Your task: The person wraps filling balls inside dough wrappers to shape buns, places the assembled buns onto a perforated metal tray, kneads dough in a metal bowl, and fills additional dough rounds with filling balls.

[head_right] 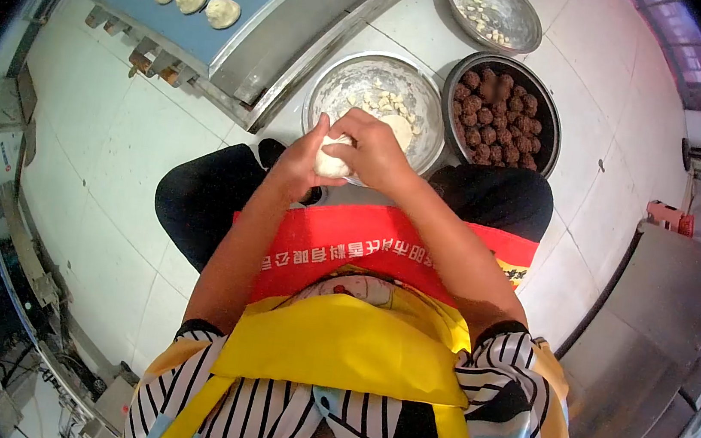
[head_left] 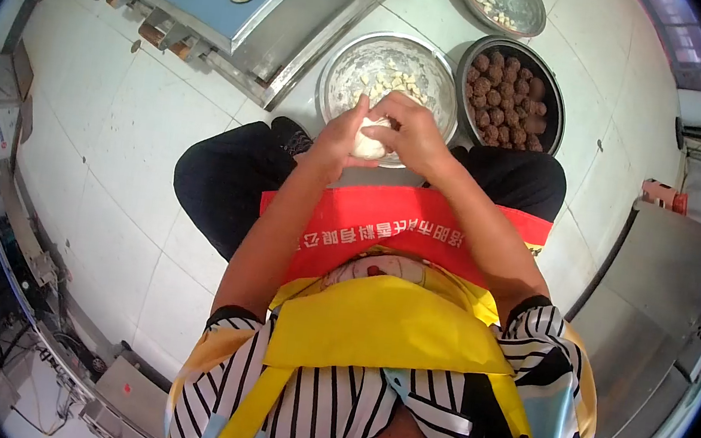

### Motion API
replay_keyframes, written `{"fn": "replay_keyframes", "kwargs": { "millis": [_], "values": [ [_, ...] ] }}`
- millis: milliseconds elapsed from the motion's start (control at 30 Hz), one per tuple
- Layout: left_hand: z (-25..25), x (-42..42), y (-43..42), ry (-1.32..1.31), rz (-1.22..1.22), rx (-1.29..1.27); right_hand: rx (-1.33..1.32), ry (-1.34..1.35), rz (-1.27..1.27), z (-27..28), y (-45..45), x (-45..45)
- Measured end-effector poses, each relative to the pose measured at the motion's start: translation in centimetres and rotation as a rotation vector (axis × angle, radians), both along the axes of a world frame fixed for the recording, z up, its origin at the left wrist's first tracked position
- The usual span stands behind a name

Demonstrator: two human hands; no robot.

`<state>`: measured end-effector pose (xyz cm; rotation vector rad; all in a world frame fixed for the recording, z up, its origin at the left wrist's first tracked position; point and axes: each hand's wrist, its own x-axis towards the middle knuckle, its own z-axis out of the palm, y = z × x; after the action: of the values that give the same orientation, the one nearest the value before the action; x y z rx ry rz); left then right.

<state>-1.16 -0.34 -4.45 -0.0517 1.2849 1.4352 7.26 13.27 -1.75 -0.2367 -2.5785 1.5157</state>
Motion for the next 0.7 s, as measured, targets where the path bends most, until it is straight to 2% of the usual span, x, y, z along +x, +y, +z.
{"fn": "replay_keyframes", "kwargs": {
  "millis": [100, 133, 233, 267, 367, 467, 567, 600, 667, 700],
  "values": [
    [-0.3, 0.2, 0.3, -0.187, 0.084, -0.007, 0.033, 0.036, 0.023, 1.7, -0.3, 0.0],
    [-0.6, 0.2, 0.1, -0.239, 0.105, 0.025, 0.006, -0.129, -0.029, 4.1, -0.6, 0.3],
    [-0.4, 0.2, -0.3, -0.329, 0.107, 0.041, 0.327, 0.058, -0.051, 1.8, -0.1, 0.6],
    [-0.1, 0.0, 0.0, -0.346, 0.089, 0.038, 0.272, -0.158, 0.036, 1.3, -0.3, 1.1],
    [2.7, 0.8, 0.7, -0.277, 0.023, 0.043, 0.074, -0.022, -0.056, 0.7, -2.0, 1.6],
    [2.9, 0.9, 1.0, -0.146, -0.051, -0.006, -0.049, -0.168, -0.133, 1.5, -2.1, 1.4],
    [2.5, 1.5, 1.6, -0.088, 0.022, 0.002, -0.325, -0.076, -0.217, -0.3, -1.8, 1.2],
    [2.8, 1.6, 1.7, -0.078, 0.065, 0.021, -0.261, 0.048, -0.195, -0.5, -1.8, 0.8],
    [3.5, 1.2, 1.0, -0.046, -0.021, 0.046, -0.128, 0.291, -0.156, -0.8, -1.8, 0.2],
    [4.0, 1.0, 0.7, -0.034, -0.066, 0.059, -0.207, 0.159, -0.181, -0.6, -1.8, 0.6]
  ]
}}
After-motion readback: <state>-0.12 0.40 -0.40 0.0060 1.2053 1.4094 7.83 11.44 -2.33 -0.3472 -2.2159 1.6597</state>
